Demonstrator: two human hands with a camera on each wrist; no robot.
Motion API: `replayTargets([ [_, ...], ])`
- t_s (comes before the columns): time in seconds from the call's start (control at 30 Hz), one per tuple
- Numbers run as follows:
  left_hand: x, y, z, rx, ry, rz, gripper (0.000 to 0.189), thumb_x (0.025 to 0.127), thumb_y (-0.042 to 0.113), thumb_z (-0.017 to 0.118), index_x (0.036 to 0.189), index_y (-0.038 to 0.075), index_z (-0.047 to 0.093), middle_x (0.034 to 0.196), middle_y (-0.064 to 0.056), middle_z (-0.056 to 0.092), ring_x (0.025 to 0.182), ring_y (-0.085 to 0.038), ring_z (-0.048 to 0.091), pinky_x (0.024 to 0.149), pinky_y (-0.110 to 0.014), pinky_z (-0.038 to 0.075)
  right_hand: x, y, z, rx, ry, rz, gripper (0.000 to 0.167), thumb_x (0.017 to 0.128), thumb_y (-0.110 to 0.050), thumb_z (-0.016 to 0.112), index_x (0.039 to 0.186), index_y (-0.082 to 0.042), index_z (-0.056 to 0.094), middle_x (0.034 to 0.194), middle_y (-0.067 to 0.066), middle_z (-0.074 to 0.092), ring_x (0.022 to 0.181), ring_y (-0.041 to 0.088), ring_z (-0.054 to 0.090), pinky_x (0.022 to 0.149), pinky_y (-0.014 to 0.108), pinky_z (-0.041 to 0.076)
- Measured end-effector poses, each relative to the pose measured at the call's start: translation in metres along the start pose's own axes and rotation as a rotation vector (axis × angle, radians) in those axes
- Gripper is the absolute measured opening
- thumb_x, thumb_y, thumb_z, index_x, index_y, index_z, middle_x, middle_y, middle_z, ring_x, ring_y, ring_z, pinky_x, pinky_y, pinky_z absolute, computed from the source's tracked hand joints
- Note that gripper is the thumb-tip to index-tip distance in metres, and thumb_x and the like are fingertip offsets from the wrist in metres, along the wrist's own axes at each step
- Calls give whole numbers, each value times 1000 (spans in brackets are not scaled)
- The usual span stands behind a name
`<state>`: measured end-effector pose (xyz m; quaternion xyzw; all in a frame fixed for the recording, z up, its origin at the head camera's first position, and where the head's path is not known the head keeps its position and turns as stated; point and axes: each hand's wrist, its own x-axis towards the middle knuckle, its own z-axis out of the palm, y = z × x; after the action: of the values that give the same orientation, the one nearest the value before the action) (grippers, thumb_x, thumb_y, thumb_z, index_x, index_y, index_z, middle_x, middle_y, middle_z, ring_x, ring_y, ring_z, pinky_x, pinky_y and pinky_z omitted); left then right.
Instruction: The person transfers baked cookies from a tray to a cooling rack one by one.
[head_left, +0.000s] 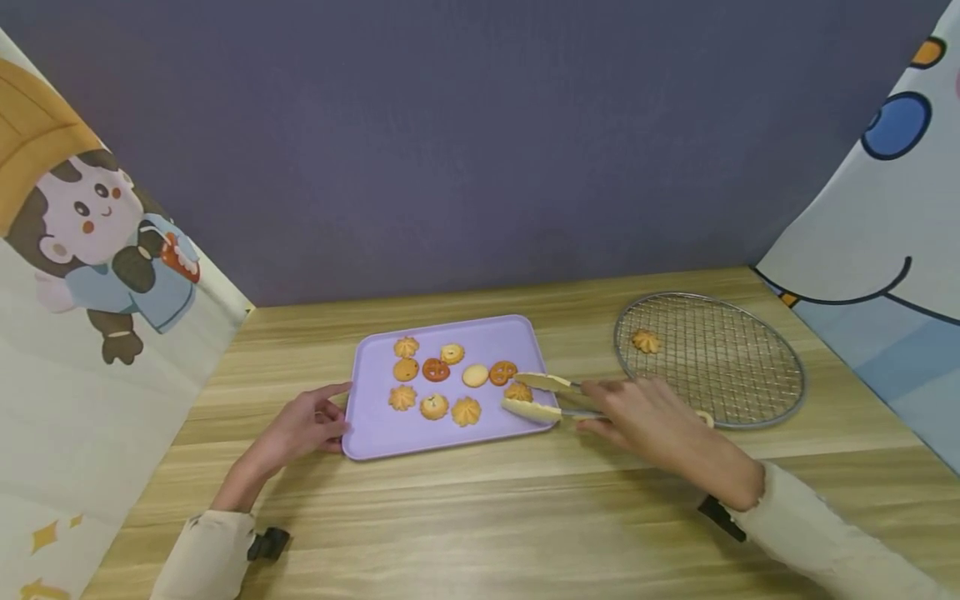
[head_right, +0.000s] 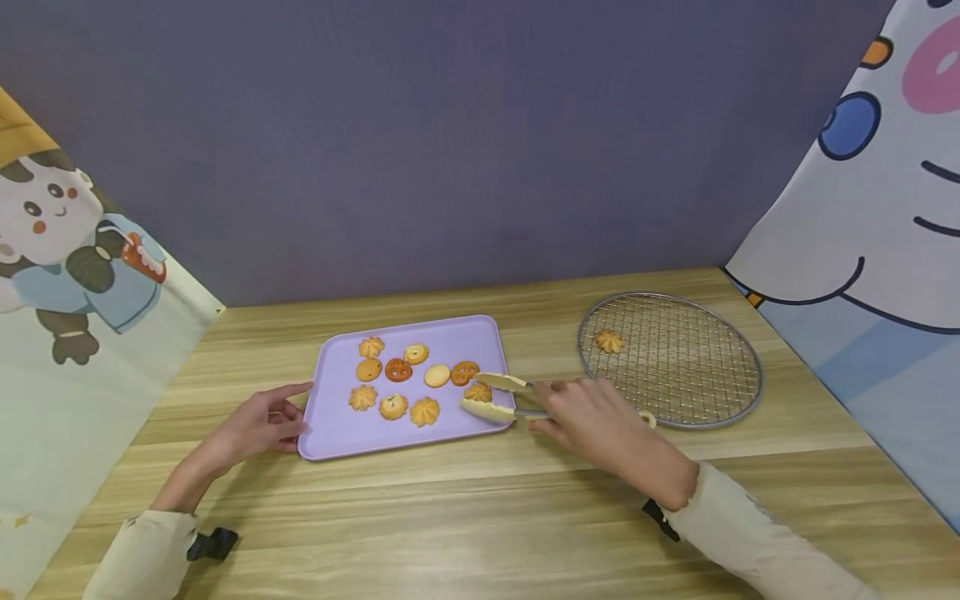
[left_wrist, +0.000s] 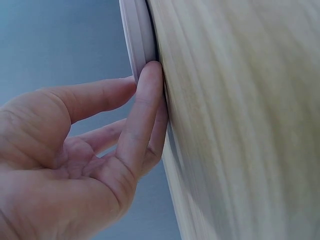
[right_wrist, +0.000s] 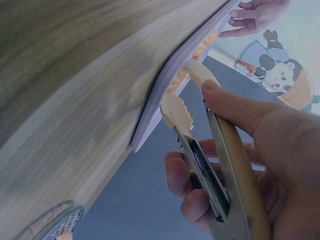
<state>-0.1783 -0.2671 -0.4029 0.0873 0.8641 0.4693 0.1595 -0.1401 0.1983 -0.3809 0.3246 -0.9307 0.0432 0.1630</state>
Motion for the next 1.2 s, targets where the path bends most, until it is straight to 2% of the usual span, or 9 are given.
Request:
replayTargets([
  [0.13, 0, -1, 0, 1, -7, 22, 65, 92, -8, 62, 147, -16, 29, 91, -18, 57, 78, -23, 65, 64, -35, 62, 0, 0, -2, 3, 1, 1, 36, 80, -41, 81, 87, -12, 61, 66, -6, 57, 44, 1, 33, 36, 13, 25],
  [0.37, 1, -2, 1, -6, -3, 17, 65, 91, -9, 62, 148, -15, 30, 91, -18, 58, 78, -24, 64, 65, -34, 62, -2, 2, -8, 13, 37, -6, 38, 82, -39, 80, 98, -9, 65, 72, -1, 64, 45, 0, 36, 36, 11, 26],
  [0.57, 1, -1, 1, -1, 2, 16, 65, 91, -8, 63, 148, -14, 32, 91, -18, 57, 77, -22, 64, 65, -33, 62, -6, 6, -13, 5, 79, -19, 50, 93, -54, 61, 105, -7, 67, 76, 0, 67, 43, -2, 34, 36, 10, 26],
  [0.63, 0, -1, 1, -3, 4, 16, 65, 91, -9, 63, 148, -14, 32, 91, -18, 57, 77, -22, 64, 65, -33, 62, -8, 6, -15, 8, 88, -23, 47, 92, -52, 64, 105, -7, 67, 74, -2, 65, 44, -3, 34, 37, 10, 27],
  [0.8, 0, -2, 1, -7, 7, 9, 64, 91, -9, 62, 148, -14, 32, 91, -18, 57, 77, -22, 64, 65, -34, 62, -14, 8, -21, 29, 101, -1, 41, 81, -36, 81, 107, -7, 69, 69, -5, 63, 47, -3, 38, 38, 13, 30],
  [1.2, 0, -2, 1, 5, 9, -10, 64, 92, -6, 62, 149, -11, 33, 94, -18, 58, 81, -23, 64, 67, -33, 62, -34, 25, -27, -16, 158, 54, 45, 77, -35, 83, 109, -4, 71, 71, 3, 69, 46, 3, 48, 37, 19, 38],
])
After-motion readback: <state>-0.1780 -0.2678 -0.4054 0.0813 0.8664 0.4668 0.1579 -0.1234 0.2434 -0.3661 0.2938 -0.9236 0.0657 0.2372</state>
